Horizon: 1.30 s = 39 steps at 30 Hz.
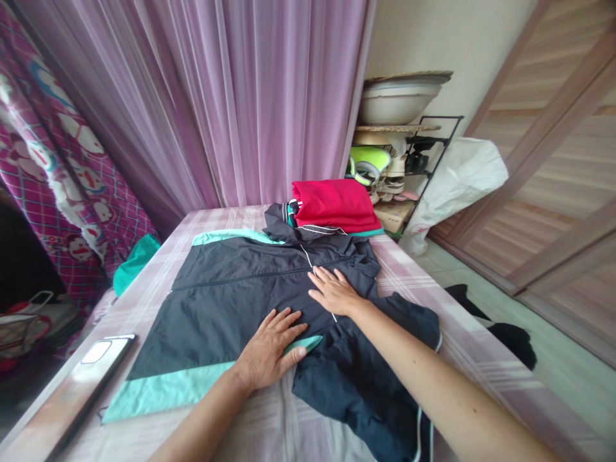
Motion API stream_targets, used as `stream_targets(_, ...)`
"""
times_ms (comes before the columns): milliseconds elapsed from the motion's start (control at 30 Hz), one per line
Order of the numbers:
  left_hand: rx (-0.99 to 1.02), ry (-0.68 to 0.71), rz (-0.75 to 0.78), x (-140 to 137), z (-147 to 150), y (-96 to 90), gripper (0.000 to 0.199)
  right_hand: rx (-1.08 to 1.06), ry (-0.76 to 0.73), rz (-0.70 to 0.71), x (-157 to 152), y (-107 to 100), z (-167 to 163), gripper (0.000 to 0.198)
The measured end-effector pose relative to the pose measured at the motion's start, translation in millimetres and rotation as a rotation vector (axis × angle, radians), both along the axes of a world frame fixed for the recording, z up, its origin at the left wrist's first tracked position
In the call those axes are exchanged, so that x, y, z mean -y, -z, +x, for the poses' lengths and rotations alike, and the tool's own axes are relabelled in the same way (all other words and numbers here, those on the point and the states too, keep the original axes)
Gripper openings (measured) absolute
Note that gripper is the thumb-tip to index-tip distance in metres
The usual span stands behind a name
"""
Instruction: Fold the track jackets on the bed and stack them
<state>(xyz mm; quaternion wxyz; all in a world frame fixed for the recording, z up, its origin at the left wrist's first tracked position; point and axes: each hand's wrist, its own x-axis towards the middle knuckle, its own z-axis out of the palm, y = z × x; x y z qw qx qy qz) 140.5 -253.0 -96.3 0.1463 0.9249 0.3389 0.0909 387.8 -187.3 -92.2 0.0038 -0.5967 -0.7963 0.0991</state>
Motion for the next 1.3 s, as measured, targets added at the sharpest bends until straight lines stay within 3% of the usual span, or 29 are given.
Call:
stream_targets(100, 0.007, -0.001, -0.032, 0, 0, -0.9, 0.055, 0.113, 0.233, 0.024, -5, 0, 43, 0.064)
stream_targets(200, 0.034, -0.028, -0.066, -2, 0, -3.3, 0.056, 0.194, 0.369, 0.077, -8, 4, 63, 0.062)
stream_targets(333, 0.028, -0.101, -0.065, -10, 11, -9.9, 0.058, 0.233, 0.355, 0.131, -8, 16, 65, 0.061)
stream_targets(433, 0.003, -0.167, 0.021, -20, 32, -12.6, 0.057, 0.248, 0.340, 0.188, -9, 25, 68, 0.062)
stream_targets(533, -0.051, -0.213, 0.078, -34, 53, -9.6, 0.058, 0.246, 0.322, 0.235, -12, 35, 74, 0.063)
stream_targets(633, -0.112, -0.345, 0.089, -45, 54, -3.9, 0.060, 0.238, 0.307, 0.268, -15, 41, 78, 0.063)
stream_targets(767, -0.134, -0.491, 0.093, -51, 18, -1.0, 0.062, 0.233, 0.296, 0.294, -15, 44, 81, 0.065)
stream_targets(1100, -0.225, -1.027, 0.115, -49, -142, -4.2, 0.058, 0.164, 0.314, 0.325, -12, 40, 76, 0.060)
stream_targets(1200, -0.207, -1.119, 0.125, -49, -166, 3.4, 0.061, 0.077, 0.470, 0.421, -7, 35, 77, 0.060)
stream_targets(1300, -0.176, -1.094, 0.240, -53, -175, 13.5, 0.060, -0.022, 0.730, 0.455, -2, 28, 77, 0.062)
